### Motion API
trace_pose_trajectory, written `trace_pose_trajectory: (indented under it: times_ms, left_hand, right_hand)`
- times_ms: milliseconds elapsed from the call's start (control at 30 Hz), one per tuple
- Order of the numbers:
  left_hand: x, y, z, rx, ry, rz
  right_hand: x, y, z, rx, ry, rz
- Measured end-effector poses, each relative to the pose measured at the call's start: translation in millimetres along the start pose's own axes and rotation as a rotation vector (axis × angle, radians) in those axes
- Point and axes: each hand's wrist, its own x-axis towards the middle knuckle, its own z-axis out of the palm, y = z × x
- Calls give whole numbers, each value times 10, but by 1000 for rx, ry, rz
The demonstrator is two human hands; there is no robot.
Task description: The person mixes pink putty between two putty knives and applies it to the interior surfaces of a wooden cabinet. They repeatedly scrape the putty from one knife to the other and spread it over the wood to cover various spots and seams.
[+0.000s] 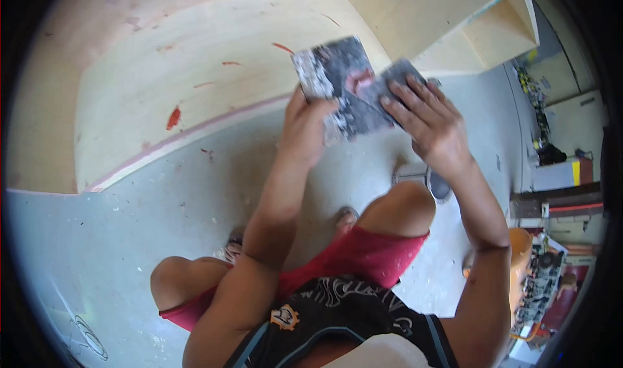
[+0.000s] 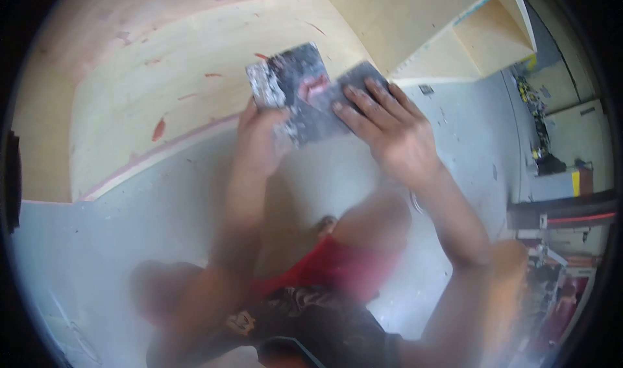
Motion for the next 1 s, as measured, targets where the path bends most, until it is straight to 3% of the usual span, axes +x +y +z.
trace_pose_trajectory:
  times_ms: [67,133,200,267,333,433,467,533,567,600,667,733,800,867,900,967,1000]
  left_hand:
    - [-32,9,-7,30,10,54]
    - [-58,50,-2,-195,-77,-68]
    - [-100,27,24,-168,-74,-99]
    - [-121,0,129,-305,-147,-4]
    - [-134,-76,104,-246,-32,34]
    - [-44,-119,13,-190,-33,46]
    - [-6,-110,45,-76,-16,146]
    - [107,-154,110,58,4,255]
    - [194,-193,139,262,86,355]
    - [246,-230,223,470,165,444]
    - [287,-399,465,507,133,432]
    - [251,-580,696,547,21,203]
    - [290,-764,866,1016,-175,229]
    - [338,-827,1042,1276,-360,58]
    - [350,-904,1097,1290,-351,55]
    - [394,-1043,1156,1395,-621,1]
    - [422,-1081,1160,1402,-604,3]
  right_hand:
    - [-2,49,29,31,30,1]
    - [-31,64,143,328,319,199]
    - [-63,-30,201,314,351,191]
    - [-115,-81,333,351,395,70]
    - [-231,44,469,351,414,47]
    - [-436,299,806,313,183,144]
    - [-528,320,843,330,191,160]
    - [-638,373,866,1474,529,1049]
    - [-676,423,815,1878,700,1100]
    - [-716,450,864,1899,711,1102]
    - [-869,483,1034,2071,639,1130]
    - [-1058,574,1253,2090,546,1138]
    - [-1150,608,1328,1999,619,1259]
    - [-1307,690,1393,2118,644,1251]
    - [-1382,729,1381,2147,702,1250]
    - [-1510,812,1363,2237,761,1192]
    - [-1550,852,1335,2251,746,1183]
